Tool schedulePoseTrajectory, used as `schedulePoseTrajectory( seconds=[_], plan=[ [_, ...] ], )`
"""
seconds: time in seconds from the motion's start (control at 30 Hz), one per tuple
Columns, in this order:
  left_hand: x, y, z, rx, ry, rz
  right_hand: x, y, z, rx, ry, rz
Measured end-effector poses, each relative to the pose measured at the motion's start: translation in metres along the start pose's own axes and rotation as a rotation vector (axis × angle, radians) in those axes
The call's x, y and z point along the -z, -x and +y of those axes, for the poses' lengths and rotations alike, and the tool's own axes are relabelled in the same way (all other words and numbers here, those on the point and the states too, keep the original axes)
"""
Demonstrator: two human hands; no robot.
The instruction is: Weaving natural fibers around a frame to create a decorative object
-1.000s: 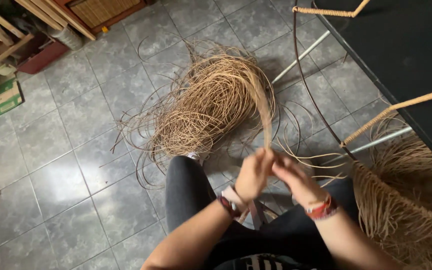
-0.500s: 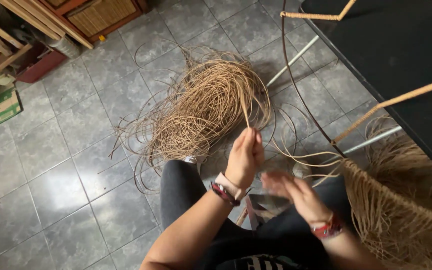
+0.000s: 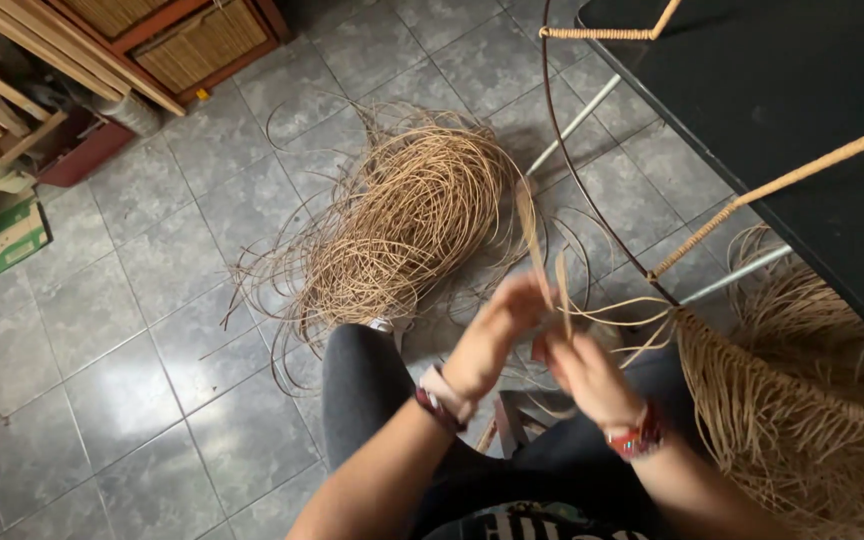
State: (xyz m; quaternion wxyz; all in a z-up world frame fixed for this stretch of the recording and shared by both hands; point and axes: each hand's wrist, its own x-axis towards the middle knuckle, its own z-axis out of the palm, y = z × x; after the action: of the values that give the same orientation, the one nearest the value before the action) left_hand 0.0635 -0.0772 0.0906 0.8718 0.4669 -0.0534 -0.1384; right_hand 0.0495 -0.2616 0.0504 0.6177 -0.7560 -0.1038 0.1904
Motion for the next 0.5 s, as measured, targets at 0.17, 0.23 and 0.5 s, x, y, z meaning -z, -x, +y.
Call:
schedulePoseTrajectory(
  seconds=[0.17,0.23,0.5],
  plan=[
    [-0.010,-0.044,0.025,0.010,0.476,0.265,-0.007,0.036,-0.013,-0.044,-0.100,-0.116],
    [-0.015,-0.039,0.023,0.008,0.511,0.360,-0.003,0.034,-0.015,-0.026,-0.313,-0.139],
    [-0.021,-0.009,0.039,0.034,-0.159,0.327,0.015,0.023,-0.013,-0.008,-0.114,-0.128]
  ],
)
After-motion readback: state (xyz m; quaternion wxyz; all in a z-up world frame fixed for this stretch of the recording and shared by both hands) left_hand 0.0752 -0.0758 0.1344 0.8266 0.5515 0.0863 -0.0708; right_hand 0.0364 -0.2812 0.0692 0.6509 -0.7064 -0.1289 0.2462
